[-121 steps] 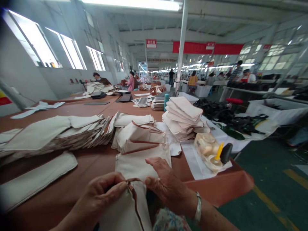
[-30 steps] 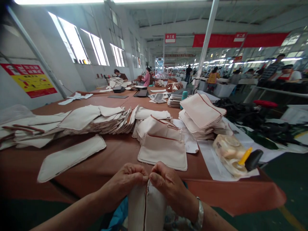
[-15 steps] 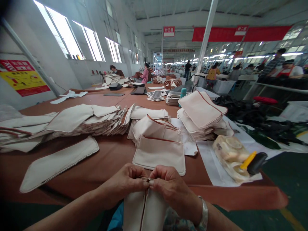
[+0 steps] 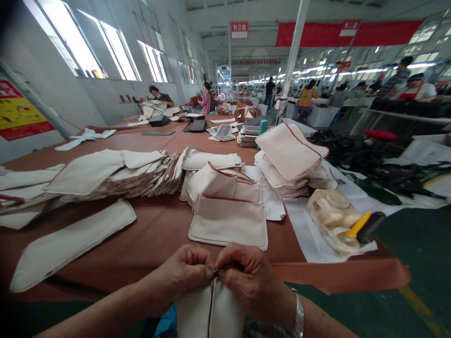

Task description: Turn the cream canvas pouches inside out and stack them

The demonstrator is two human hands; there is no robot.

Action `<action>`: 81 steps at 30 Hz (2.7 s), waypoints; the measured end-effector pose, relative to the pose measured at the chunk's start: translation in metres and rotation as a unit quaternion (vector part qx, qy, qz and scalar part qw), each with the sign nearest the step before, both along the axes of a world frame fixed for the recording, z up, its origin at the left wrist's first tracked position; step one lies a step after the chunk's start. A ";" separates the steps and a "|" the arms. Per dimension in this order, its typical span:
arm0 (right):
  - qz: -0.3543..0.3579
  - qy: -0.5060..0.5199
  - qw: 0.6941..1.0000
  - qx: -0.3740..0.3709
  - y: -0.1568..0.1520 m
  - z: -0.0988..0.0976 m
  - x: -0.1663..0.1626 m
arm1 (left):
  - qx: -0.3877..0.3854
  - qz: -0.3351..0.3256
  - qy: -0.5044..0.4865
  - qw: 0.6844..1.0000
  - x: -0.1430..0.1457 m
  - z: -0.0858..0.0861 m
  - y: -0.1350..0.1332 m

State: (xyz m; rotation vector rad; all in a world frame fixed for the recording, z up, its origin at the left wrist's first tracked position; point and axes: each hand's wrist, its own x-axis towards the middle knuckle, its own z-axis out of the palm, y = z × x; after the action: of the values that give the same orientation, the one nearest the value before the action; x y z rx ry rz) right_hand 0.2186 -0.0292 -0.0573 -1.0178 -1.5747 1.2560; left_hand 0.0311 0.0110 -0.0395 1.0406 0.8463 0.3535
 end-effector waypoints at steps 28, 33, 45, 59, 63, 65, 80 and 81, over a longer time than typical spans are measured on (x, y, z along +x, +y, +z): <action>0.061 -0.129 0.989 0.045 -0.015 0.021 0.009 | 0.189 -0.052 0.020 0.980 -0.010 0.014 -0.005; 0.005 -0.174 0.975 0.136 -0.016 0.010 0.007 | 0.185 -0.052 -0.003 0.981 -0.008 0.007 -0.008; 0.120 -0.086 0.988 -0.052 -0.008 0.019 0.016 | 0.146 -0.125 0.016 0.981 -0.018 0.030 -0.003; 0.142 -0.025 0.987 -0.073 -0.005 0.021 0.015 | -0.021 -0.069 -0.032 0.997 -0.018 0.019 0.005; 0.151 -0.014 0.986 -0.070 -0.003 0.018 0.017 | -0.030 -0.072 -0.025 0.997 -0.017 0.019 0.004; 0.149 -0.015 0.986 -0.070 -0.003 0.014 0.017 | 0.014 -0.079 -0.018 0.997 -0.014 0.020 0.002; 0.130 -0.029 0.990 -0.056 -0.006 0.016 0.015 | 0.087 -0.143 0.020 0.986 -0.009 0.020 0.001; 0.132 -0.025 0.989 -0.059 -0.006 0.016 0.016 | 0.097 -0.147 0.026 0.984 -0.008 0.018 -0.001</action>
State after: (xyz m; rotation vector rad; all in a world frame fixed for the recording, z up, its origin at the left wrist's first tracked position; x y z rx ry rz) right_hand 0.2343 -0.0348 -0.0410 -0.9418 -1.7324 1.5285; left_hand 0.0230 0.0105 -0.0216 1.3422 0.7009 0.1600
